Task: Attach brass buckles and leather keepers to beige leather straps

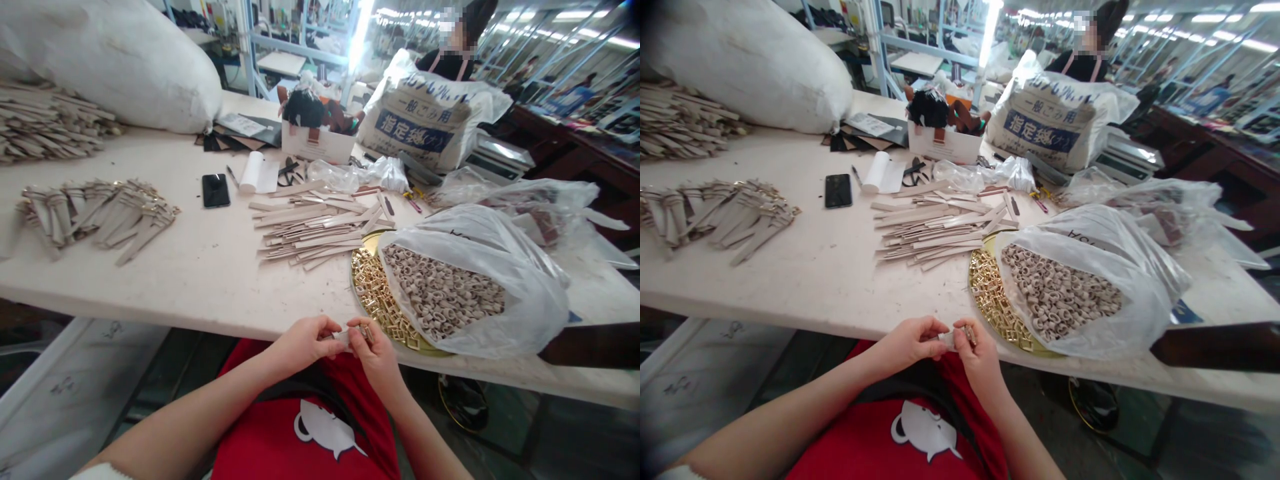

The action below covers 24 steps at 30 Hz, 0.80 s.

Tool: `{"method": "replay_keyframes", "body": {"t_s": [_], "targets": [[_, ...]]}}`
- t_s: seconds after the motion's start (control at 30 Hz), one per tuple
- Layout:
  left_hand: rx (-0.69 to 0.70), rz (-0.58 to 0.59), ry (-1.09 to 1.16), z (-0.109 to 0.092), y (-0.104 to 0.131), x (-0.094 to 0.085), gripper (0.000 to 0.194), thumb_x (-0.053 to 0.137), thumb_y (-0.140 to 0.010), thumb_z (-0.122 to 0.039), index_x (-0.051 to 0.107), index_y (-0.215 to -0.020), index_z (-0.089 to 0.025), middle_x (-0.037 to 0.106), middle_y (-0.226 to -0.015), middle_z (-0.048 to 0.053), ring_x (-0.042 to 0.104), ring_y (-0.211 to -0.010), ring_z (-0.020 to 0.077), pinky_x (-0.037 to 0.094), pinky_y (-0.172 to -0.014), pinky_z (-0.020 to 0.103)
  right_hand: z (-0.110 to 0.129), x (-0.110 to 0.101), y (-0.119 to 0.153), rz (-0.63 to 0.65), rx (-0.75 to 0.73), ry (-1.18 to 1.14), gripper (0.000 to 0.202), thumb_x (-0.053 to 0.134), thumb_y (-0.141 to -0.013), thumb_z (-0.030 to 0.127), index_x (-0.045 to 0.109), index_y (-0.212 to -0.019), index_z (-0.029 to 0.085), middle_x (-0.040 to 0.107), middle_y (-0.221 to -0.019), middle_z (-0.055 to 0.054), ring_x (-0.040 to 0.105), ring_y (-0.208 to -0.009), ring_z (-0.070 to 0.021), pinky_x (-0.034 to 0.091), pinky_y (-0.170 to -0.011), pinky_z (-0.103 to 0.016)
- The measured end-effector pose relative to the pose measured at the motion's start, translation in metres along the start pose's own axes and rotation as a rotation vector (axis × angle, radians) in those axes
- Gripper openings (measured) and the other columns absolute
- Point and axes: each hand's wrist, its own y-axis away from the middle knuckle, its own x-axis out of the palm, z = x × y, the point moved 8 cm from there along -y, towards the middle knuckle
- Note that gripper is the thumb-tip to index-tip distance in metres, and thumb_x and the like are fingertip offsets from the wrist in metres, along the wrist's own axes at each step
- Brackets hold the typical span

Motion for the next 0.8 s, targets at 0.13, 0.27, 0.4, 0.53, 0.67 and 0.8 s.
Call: {"method": "replay_keyframes", "body": {"t_s": [0.13, 0.27, 0.4, 0.53, 0.67, 0.8], "targets": [[-0.079, 0.059, 0.141, 0.014, -0.001, 0.001, 0.031, 0.056, -0.07, -0.036, 0.058, -0.089, -0.012, 0.064, -0.07, 0.003, 0.059, -0.065, 0.0134, 0.043, -0.061, 0.024, 0.007, -0.004, 0.003, -0.068, -0.151, 0.276, 0.017, 0.042, -0.085, 0.033, 0.051, -0.086, 0.018, 0.053, -0.066, 0.001, 0.048, -0.058, -0.0131, 0.037, -0.055, -0.025], [-0.121, 0.012, 0.156, 0.018, -0.001, -0.001, 0.029, 0.059, -0.067, -0.036, 0.058, -0.083, -0.011, 0.063, -0.065, 0.002, 0.058, -0.062, 0.0128, 0.043, -0.062, 0.024, 0.009, 0.004, 0.004, 0.078, -0.206, 0.353, 0.017, 0.037, -0.087, 0.032, 0.049, -0.087, 0.019, 0.052, -0.063, 0.001, 0.048, -0.057, -0.0135, 0.036, -0.054, -0.025], [-0.158, 0.032, 0.166, 0.018, 0.0, 0.003, 0.024, 0.058, -0.067, -0.031, 0.058, -0.082, -0.012, 0.063, -0.066, 0.0, 0.059, -0.062, 0.0124, 0.044, -0.061, 0.023, 0.011, 0.003, 0.006, 0.184, -0.191, 0.296, 0.018, 0.035, -0.089, 0.033, 0.047, -0.085, 0.02, 0.048, -0.062, 0.002, 0.045, -0.055, -0.0125, 0.035, -0.053, -0.025], [-0.164, 0.035, 0.088, 0.016, 0.002, 0.001, 0.021, 0.056, -0.067, -0.028, 0.06, -0.081, -0.012, 0.064, -0.066, 0.0, 0.059, -0.061, 0.0126, 0.044, -0.059, 0.022, 0.007, 0.006, 0.008, 0.257, -0.115, 0.191, 0.021, 0.035, -0.088, 0.036, 0.047, -0.083, 0.02, 0.048, -0.064, 0.002, 0.045, -0.057, -0.0121, 0.035, -0.053, -0.024], [-0.163, 0.029, 0.049, 0.019, 0.001, -0.001, 0.023, 0.055, -0.068, -0.027, 0.061, -0.085, -0.013, 0.066, -0.071, 0.002, 0.059, -0.064, 0.0137, 0.044, -0.059, 0.023, 0.0, 0.01, 0.01, 0.263, -0.058, 0.098, 0.023, 0.035, -0.088, 0.04, 0.046, -0.083, 0.02, 0.045, -0.063, 0.003, 0.044, -0.058, -0.012, 0.034, -0.054, -0.024], [-0.156, 0.029, 0.14, 0.021, 0.0, -0.001, 0.028, 0.058, -0.067, -0.03, 0.059, -0.09, -0.013, 0.066, -0.079, 0.003, 0.059, -0.069, 0.013, 0.044, -0.065, 0.023, -0.007, 0.01, 0.011, 0.222, -0.008, 0.015, 0.023, 0.036, -0.088, 0.041, 0.044, -0.084, 0.02, 0.041, -0.06, 0.004, 0.041, -0.054, -0.0113, 0.033, -0.052, -0.024]]}}
